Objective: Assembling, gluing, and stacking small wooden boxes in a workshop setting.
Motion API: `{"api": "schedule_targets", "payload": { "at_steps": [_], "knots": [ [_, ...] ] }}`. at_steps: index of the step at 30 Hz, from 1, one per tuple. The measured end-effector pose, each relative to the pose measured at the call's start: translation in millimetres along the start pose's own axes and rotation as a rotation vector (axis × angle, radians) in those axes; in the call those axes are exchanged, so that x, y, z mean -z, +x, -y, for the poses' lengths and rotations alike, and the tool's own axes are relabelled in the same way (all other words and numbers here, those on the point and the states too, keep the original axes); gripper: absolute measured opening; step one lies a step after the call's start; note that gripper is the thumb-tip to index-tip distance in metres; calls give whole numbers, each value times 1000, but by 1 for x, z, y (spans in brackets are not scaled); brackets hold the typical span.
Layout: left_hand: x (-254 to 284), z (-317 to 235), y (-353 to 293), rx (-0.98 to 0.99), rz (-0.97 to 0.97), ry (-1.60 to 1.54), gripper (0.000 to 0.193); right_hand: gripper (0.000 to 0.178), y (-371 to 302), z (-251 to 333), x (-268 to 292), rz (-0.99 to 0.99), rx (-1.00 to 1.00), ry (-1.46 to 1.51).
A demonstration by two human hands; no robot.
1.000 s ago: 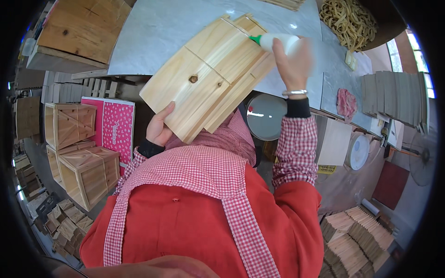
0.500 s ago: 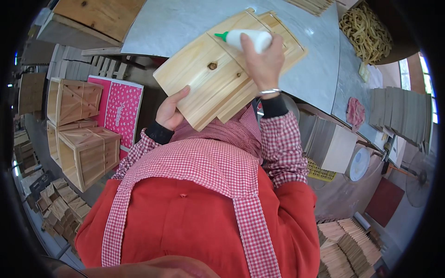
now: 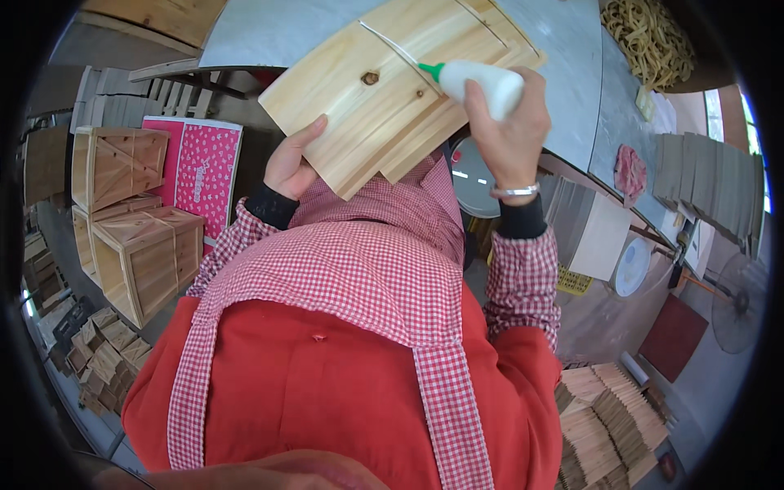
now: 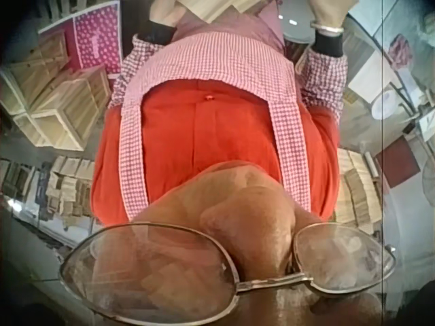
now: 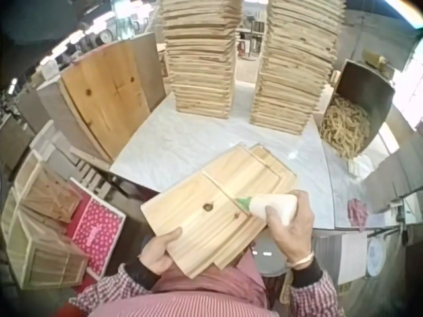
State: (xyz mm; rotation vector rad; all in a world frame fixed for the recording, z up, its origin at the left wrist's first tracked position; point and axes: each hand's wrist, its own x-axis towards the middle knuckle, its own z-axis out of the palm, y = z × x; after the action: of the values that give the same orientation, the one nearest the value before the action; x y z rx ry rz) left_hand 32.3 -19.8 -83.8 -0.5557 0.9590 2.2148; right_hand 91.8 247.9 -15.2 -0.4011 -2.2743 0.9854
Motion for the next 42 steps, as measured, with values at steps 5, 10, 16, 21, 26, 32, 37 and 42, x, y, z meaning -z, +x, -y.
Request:
{"api": "schedule_targets", "payload": {
  "at_steps": [5, 10, 16, 21, 26, 32, 37, 42],
  "knots": [
    [-5, -2, -1, -20, -23, 31, 51, 46, -24, -7, 33, -21, -61, -46],
    [-1, -1, 0, -39, -36, 46, 52, 47, -28, -18, 27, -74, -150, 122],
    [-3, 1, 1, -14, -40, 48, 52, 49, 4, -19, -30, -137, -96, 220],
    [-2, 2, -1, -31, -50, 49, 53, 46, 12, -13, -46, -70, 12, 139],
    [-4, -1, -1, -16, -60, 48, 54, 44, -9, -11, -2, -23, -31, 89],
    [-5, -5, -2, -9, -56, 49, 55, 40, -36, -24, 46, -91, -269, 194],
    [-8, -9, -6, 0, -19, 63, 54, 29, -28, -46, 47, -374, -494, 620],
    [-7, -9, -5, 4, 16, 71, 55, 32, 0, -78, 37, -517, -536, 635]
  ]
}}
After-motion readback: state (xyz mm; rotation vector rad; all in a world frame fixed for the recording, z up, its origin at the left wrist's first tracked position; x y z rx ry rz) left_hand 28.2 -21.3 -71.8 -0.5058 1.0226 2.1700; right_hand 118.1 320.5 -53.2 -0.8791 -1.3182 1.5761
